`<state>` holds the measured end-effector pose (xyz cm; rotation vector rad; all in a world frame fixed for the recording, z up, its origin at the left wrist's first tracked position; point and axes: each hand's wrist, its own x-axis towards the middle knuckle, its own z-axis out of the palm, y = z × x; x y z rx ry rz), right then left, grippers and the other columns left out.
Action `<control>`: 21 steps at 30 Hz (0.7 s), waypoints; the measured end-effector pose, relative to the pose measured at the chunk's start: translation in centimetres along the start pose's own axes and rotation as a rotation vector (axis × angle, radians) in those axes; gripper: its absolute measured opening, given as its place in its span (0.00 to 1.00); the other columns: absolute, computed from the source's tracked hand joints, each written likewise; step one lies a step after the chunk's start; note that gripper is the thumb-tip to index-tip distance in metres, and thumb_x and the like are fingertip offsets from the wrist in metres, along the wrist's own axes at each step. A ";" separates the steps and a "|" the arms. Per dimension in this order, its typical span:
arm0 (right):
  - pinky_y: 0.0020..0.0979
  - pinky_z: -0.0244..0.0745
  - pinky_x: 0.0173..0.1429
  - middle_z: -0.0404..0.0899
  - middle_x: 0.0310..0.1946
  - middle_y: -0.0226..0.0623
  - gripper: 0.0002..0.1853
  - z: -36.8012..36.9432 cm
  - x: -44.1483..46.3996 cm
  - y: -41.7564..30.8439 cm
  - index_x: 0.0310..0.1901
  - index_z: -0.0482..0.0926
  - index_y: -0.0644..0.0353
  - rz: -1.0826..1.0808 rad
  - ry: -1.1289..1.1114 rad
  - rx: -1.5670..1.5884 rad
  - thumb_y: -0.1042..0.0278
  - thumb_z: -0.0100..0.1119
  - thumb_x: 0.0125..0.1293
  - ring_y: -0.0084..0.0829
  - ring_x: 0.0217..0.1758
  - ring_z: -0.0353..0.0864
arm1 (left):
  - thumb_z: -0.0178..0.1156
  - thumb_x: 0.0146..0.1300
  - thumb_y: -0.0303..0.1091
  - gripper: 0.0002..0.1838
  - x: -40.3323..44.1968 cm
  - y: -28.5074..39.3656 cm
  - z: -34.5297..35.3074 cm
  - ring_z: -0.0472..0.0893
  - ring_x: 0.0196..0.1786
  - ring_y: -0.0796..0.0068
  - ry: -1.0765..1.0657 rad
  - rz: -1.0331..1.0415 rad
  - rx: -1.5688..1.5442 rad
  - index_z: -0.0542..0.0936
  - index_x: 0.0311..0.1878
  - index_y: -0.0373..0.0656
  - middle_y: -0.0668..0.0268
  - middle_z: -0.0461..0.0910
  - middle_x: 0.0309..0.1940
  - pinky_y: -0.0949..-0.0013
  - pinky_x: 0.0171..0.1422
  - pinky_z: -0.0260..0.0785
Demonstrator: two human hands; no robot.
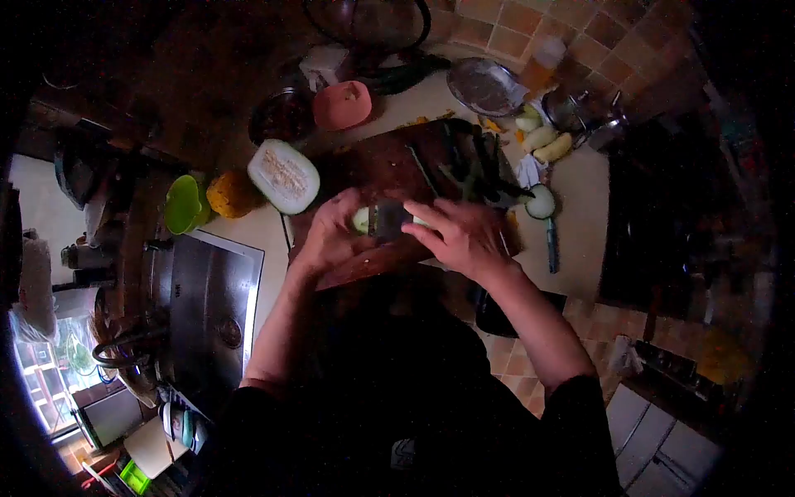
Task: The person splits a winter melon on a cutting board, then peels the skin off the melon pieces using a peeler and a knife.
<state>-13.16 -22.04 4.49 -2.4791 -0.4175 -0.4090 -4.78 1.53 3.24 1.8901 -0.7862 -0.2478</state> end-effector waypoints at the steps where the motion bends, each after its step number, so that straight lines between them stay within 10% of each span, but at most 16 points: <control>1: 0.41 0.77 0.35 0.83 0.32 0.38 0.17 -0.1 0.6 -0.6 0.56 0.86 0.53 0.008 -0.009 -0.021 0.62 0.73 0.66 0.43 0.32 0.83 | 0.79 0.46 0.29 0.27 0.0 0.0 -0.2 0.83 0.48 0.55 -0.003 -0.007 -0.009 0.84 0.53 0.45 0.59 0.84 0.45 0.60 0.53 0.76; 7: 0.39 0.80 0.39 0.86 0.36 0.40 0.18 -0.7 0.3 3.2 0.56 0.87 0.55 0.066 -0.072 -0.077 0.61 0.73 0.67 0.42 0.37 0.87 | 0.79 0.49 0.30 0.22 0.2 -3.7 -0.6 0.83 0.46 0.64 -0.055 -0.041 0.100 0.82 0.48 0.42 0.60 0.82 0.41 0.61 0.52 0.76; 10: 0.39 0.83 0.46 0.88 0.45 0.44 0.18 -0.4 -4.5 8.5 0.56 0.87 0.56 0.245 -0.032 -0.091 0.59 0.71 0.69 0.45 0.45 0.89 | 0.79 0.54 0.31 0.19 -1.0 -5.5 -2.1 0.80 0.44 0.71 0.103 -0.356 -0.490 0.81 0.46 0.40 0.63 0.80 0.40 0.64 0.50 0.75; 13: 0.38 0.84 0.55 0.89 0.50 0.45 0.18 2.2 -3.8 7.3 0.56 0.86 0.58 0.365 0.057 0.164 0.58 0.70 0.71 0.46 0.53 0.89 | 0.78 0.58 0.32 0.18 -1.5 -4.6 -2.1 0.79 0.45 0.75 -0.022 -0.337 -0.214 0.80 0.46 0.39 0.64 0.80 0.41 0.64 0.50 0.74; 21: 0.36 0.85 0.53 0.89 0.49 0.43 0.17 1.2 4.5 1.0 0.55 0.87 0.56 0.052 -0.189 0.162 0.57 0.72 0.69 0.41 0.52 0.90 | 0.79 0.55 0.34 0.26 -0.6 -3.7 -2.2 0.82 0.50 0.53 -0.131 -0.033 -0.035 0.81 0.56 0.42 0.56 0.80 0.45 0.58 0.56 0.75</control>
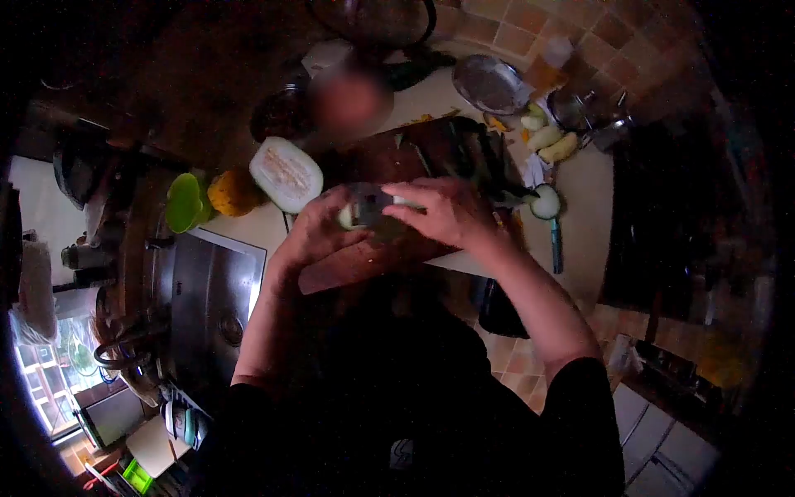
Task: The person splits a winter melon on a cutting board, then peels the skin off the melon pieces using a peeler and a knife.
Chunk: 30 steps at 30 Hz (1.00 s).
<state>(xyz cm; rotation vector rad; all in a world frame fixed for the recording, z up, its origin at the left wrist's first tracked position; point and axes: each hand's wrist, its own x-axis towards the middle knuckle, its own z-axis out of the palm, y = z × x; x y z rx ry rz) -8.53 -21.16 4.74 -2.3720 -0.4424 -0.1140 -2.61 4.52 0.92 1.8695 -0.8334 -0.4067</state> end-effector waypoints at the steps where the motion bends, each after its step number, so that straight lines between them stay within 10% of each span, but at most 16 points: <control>1: 0.36 0.85 0.52 0.89 0.49 0.44 0.18 0.3 -0.5 0.5 0.55 0.87 0.57 0.016 0.006 0.033 0.58 0.72 0.68 0.42 0.52 0.90 | 0.78 0.56 0.34 0.26 0.0 -0.3 0.5 0.82 0.51 0.56 -0.019 -0.007 -0.113 0.81 0.57 0.42 0.57 0.81 0.46 0.59 0.56 0.75; 9: 0.37 0.82 0.60 0.88 0.53 0.46 0.20 1.0 -4.8 6.5 0.60 0.85 0.55 0.153 -0.002 0.136 0.56 0.70 0.71 0.42 0.57 0.88 | 0.77 0.57 0.33 0.29 -0.2 1.2 -0.2 0.82 0.53 0.56 0.000 0.068 0.120 0.79 0.62 0.44 0.58 0.82 0.51 0.58 0.58 0.75; 12: 0.36 0.80 0.63 0.86 0.58 0.46 0.21 1.1 -9.4 10.0 0.62 0.84 0.59 0.600 -0.258 -0.092 0.57 0.68 0.73 0.39 0.62 0.86 | 0.78 0.57 0.33 0.30 -1.1 -0.1 -1.5 0.82 0.53 0.54 0.024 0.015 0.113 0.79 0.64 0.45 0.57 0.82 0.51 0.56 0.58 0.75; 15: 0.35 0.80 0.62 0.86 0.60 0.47 0.21 3.3 -8.8 10.6 0.61 0.84 0.61 0.430 0.074 0.263 0.56 0.67 0.74 0.38 0.62 0.86 | 0.78 0.57 0.34 0.30 -1.9 1.3 -0.9 0.82 0.55 0.56 0.012 0.015 0.117 0.79 0.63 0.44 0.57 0.82 0.51 0.57 0.60 0.75; 21: 0.36 0.82 0.57 0.87 0.55 0.47 0.23 0.1 0.5 -0.1 0.61 0.84 0.58 0.036 -0.077 0.129 0.55 0.70 0.71 0.42 0.55 0.89 | 0.78 0.59 0.34 0.31 -1.5 1.0 -1.4 0.81 0.58 0.64 -0.027 -0.071 0.156 0.79 0.65 0.43 0.59 0.83 0.53 0.60 0.62 0.74; 30: 0.35 0.77 0.66 0.85 0.62 0.43 0.24 6.2 -8.6 15.4 0.66 0.81 0.57 0.369 -0.164 0.216 0.53 0.65 0.75 0.39 0.64 0.85 | 0.77 0.62 0.33 0.34 -6.3 -3.0 -1.4 0.78 0.65 0.68 0.191 -0.144 -0.257 0.74 0.70 0.37 0.61 0.80 0.64 0.62 0.71 0.70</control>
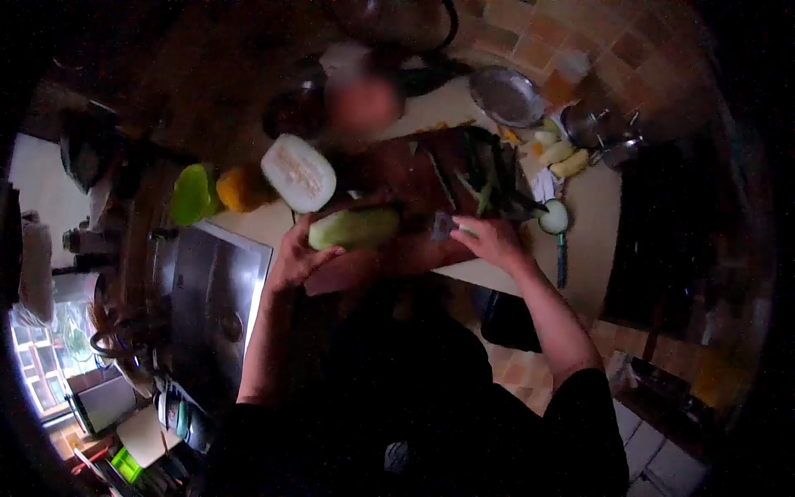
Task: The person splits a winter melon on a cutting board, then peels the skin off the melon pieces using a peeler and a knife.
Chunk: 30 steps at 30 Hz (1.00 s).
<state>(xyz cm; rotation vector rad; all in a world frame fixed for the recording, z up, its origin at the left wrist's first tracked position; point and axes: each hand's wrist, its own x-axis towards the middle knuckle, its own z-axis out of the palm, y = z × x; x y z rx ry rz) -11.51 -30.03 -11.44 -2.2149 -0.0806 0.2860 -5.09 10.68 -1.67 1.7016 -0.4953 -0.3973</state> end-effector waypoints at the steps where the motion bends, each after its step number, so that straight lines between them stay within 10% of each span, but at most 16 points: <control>1: 0.35 0.76 0.68 0.84 0.63 0.43 0.25 0.1 -0.9 -1.4 0.67 0.80 0.57 -0.016 0.060 0.031 0.52 0.64 0.76 0.38 0.65 0.84 | 0.77 0.62 0.33 0.34 -0.8 0.0 0.2 0.77 0.65 0.67 0.016 -0.012 0.003 0.75 0.70 0.37 0.62 0.79 0.64 0.62 0.72 0.70; 7: 0.34 0.72 0.73 0.78 0.70 0.41 0.25 0.4 4.0 -14.0 0.72 0.76 0.51 -0.317 -0.107 0.279 0.58 0.64 0.76 0.38 0.73 0.76 | 0.77 0.61 0.31 0.31 -1.8 1.0 -0.9 0.78 0.66 0.66 -0.033 0.014 0.175 0.77 0.67 0.40 0.58 0.81 0.63 0.62 0.71 0.70; 15: 0.39 0.80 0.63 0.87 0.54 0.46 0.26 2.9 5.7 -17.9 0.72 0.77 0.44 -0.455 -0.170 -0.056 0.61 0.65 0.74 0.43 0.57 0.87 | 0.75 0.57 0.28 0.29 -2.8 1.0 -0.8 0.83 0.60 0.61 0.052 0.116 0.329 0.78 0.62 0.43 0.57 0.83 0.57 0.61 0.66 0.74; 21: 0.41 0.81 0.42 0.85 0.31 0.39 0.25 4.5 5.6 -18.6 0.67 0.81 0.33 -0.612 -0.064 -0.418 0.55 0.70 0.69 0.42 0.35 0.86 | 0.75 0.56 0.26 0.33 -3.7 -1.1 0.0 0.84 0.59 0.54 0.000 -0.297 0.344 0.77 0.67 0.40 0.51 0.84 0.57 0.60 0.63 0.75; 30: 0.41 0.76 0.32 0.81 0.25 0.37 0.25 5.1 4.8 -19.7 0.66 0.83 0.37 -0.662 0.048 -0.536 0.54 0.72 0.66 0.40 0.27 0.82 | 0.77 0.56 0.36 0.30 -4.1 -4.1 2.1 0.84 0.52 0.42 0.179 0.039 0.428 0.79 0.61 0.41 0.48 0.85 0.50 0.51 0.56 0.77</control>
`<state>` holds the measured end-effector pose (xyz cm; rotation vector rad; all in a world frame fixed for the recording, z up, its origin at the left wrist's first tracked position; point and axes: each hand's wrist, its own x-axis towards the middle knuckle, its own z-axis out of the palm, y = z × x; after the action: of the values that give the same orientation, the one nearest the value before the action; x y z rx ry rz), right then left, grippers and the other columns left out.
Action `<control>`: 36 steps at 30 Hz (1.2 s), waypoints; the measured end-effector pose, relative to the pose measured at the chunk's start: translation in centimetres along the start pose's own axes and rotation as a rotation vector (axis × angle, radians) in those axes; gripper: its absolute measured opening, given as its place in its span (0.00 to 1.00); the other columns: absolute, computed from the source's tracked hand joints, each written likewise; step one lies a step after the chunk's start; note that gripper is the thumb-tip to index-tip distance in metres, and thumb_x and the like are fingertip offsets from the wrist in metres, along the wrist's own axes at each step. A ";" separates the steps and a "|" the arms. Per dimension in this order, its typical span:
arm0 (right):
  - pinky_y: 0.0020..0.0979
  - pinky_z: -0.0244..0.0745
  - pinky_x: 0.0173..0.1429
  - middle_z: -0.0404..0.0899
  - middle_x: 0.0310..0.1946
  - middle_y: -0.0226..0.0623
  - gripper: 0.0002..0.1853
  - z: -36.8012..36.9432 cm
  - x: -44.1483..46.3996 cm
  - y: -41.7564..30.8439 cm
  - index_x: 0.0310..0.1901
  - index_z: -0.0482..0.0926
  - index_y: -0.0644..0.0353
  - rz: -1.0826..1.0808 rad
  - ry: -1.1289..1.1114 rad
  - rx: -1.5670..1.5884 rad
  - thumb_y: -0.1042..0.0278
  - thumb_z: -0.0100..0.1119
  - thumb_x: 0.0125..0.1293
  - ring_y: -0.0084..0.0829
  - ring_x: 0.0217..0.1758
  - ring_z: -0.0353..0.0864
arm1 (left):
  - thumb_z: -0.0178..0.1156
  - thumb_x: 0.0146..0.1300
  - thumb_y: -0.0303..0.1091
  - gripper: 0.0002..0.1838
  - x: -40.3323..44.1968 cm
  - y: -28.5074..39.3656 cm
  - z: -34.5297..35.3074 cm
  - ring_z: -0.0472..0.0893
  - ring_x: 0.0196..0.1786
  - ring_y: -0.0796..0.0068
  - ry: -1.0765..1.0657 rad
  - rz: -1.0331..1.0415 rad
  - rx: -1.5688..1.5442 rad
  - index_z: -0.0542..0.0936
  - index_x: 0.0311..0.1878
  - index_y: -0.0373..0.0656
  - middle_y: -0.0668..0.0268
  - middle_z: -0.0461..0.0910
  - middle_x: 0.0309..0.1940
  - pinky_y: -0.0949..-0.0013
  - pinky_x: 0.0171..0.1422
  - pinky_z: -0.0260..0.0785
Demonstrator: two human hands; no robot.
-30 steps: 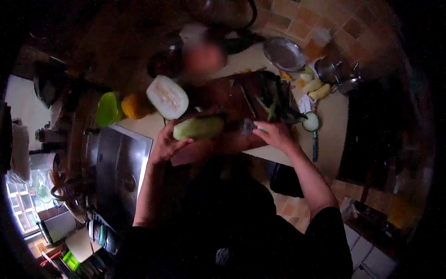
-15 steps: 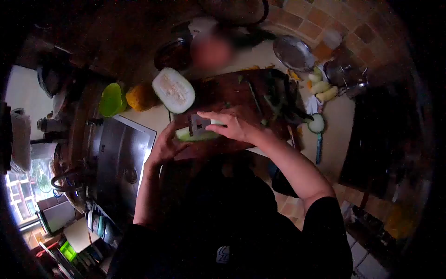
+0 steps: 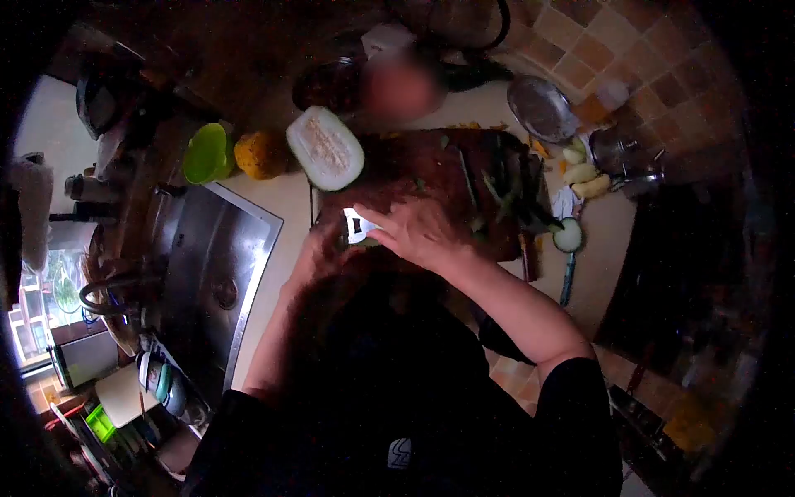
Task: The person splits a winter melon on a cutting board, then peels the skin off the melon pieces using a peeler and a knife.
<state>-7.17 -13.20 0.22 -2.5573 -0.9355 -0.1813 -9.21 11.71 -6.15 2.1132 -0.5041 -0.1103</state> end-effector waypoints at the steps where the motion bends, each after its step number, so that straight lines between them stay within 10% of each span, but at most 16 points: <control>1: 0.41 0.76 0.32 0.81 0.24 0.37 0.25 0.0 0.0 -0.2 0.66 0.83 0.37 -0.008 0.017 -0.007 0.54 0.72 0.66 0.40 0.27 0.82 | 0.77 0.56 0.36 0.30 -0.1 -0.2 0.1 0.84 0.52 0.42 -0.014 -0.010 -0.003 0.79 0.61 0.41 0.48 0.85 0.50 0.51 0.56 0.77; 14: 0.40 0.80 0.36 0.86 0.32 0.36 0.25 1.3 -0.3 -1.0 0.66 0.82 0.37 -0.016 -0.067 0.027 0.53 0.70 0.67 0.39 0.33 0.85 | 0.74 0.55 0.30 0.27 -0.7 -5.4 1.3 0.86 0.52 0.57 -0.150 -0.339 -0.288 0.81 0.60 0.42 0.55 0.86 0.52 0.61 0.59 0.77; 24: 0.37 0.84 0.42 0.90 0.45 0.33 0.28 -1.9 -3.7 3.5 0.70 0.79 0.32 0.088 -0.070 0.163 0.53 0.70 0.68 0.41 0.41 0.89 | 0.72 0.58 0.31 0.24 0.8 -0.8 -0.9 0.82 0.59 0.59 -0.095 0.057 -0.031 0.83 0.59 0.40 0.56 0.85 0.54 0.60 0.63 0.75; 31: 0.36 0.84 0.54 0.89 0.53 0.38 0.27 -2.0 -7.5 6.9 0.71 0.78 0.36 0.288 -0.124 0.286 0.58 0.69 0.71 0.43 0.50 0.90 | 0.67 0.62 0.26 0.20 0.6 2.6 -1.3 0.80 0.61 0.65 -0.122 -0.396 -0.749 0.82 0.58 0.36 0.63 0.83 0.58 0.62 0.63 0.75; 36: 0.37 0.84 0.54 0.87 0.55 0.42 0.25 -1.1 -12.7 11.8 0.70 0.78 0.39 0.386 0.045 0.385 0.56 0.67 0.73 0.45 0.52 0.89 | 0.67 0.62 0.24 0.22 0.4 1.1 -1.8 0.80 0.61 0.66 -0.176 -0.276 -0.327 0.81 0.60 0.36 0.63 0.81 0.59 0.61 0.66 0.73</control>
<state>-9.31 -29.33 -5.94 -2.3028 -0.3963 0.0509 -8.66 12.46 -4.19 1.8473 -0.2709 -0.5062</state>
